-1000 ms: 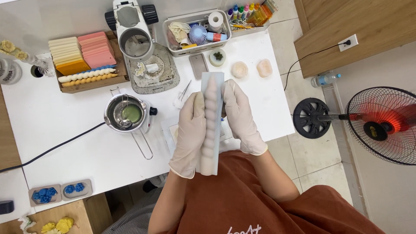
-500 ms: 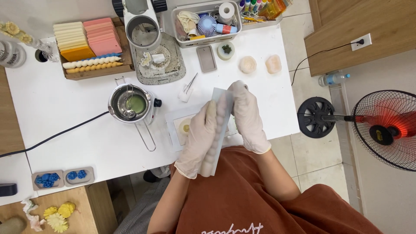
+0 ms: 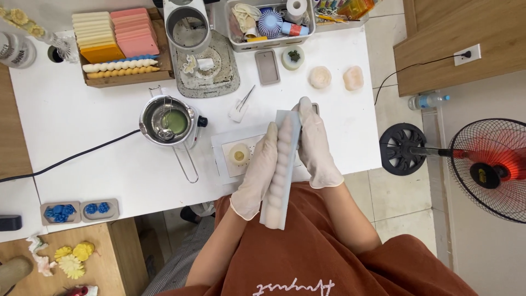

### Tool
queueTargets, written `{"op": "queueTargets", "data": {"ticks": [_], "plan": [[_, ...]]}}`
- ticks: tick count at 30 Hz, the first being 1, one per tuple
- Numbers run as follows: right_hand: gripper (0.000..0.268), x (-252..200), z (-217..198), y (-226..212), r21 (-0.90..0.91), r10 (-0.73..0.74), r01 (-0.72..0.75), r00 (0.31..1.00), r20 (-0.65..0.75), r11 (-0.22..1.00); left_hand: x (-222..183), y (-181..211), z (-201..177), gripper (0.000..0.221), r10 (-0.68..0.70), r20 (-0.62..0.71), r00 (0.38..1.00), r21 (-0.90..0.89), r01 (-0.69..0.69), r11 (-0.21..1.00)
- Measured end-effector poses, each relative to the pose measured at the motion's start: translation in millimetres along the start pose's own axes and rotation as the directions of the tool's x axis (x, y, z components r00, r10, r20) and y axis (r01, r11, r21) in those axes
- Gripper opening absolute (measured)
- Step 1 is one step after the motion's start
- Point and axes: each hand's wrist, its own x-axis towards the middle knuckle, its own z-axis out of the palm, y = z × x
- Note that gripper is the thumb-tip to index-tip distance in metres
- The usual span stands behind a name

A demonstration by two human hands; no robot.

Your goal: Removing a spiral-shaped wax candle from a silicone mold and cleaning it with tweezers.

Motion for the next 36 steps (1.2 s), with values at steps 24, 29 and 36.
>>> {"op": "queueTargets", "data": {"ticks": [24, 29, 36], "plan": [[0.038, -28.1, 23.7, 39.3, -0.344, -0.230, 0.354, 0.907, 0.352, 0.870, 9.5, 14.4, -32.7, 0.065, 0.009, -0.365, 0.931, -0.087, -0.044, 0.995], [0.043, -40.3, 33.9, 3.8, -0.577, -0.035, 0.160, 0.974, 0.223, 0.801, 10.6, -1.9, -39.1, 0.063, 0.171, -0.351, 0.921, 0.091, -0.148, 0.985], [0.046, -14.2, 6.6, 61.1, -0.432, -0.303, 0.397, 0.913, 0.272, 0.810, -7.5, 9.0, -27.3, 0.061, 0.211, -0.338, 0.917, 0.386, -0.069, 0.920]]}}
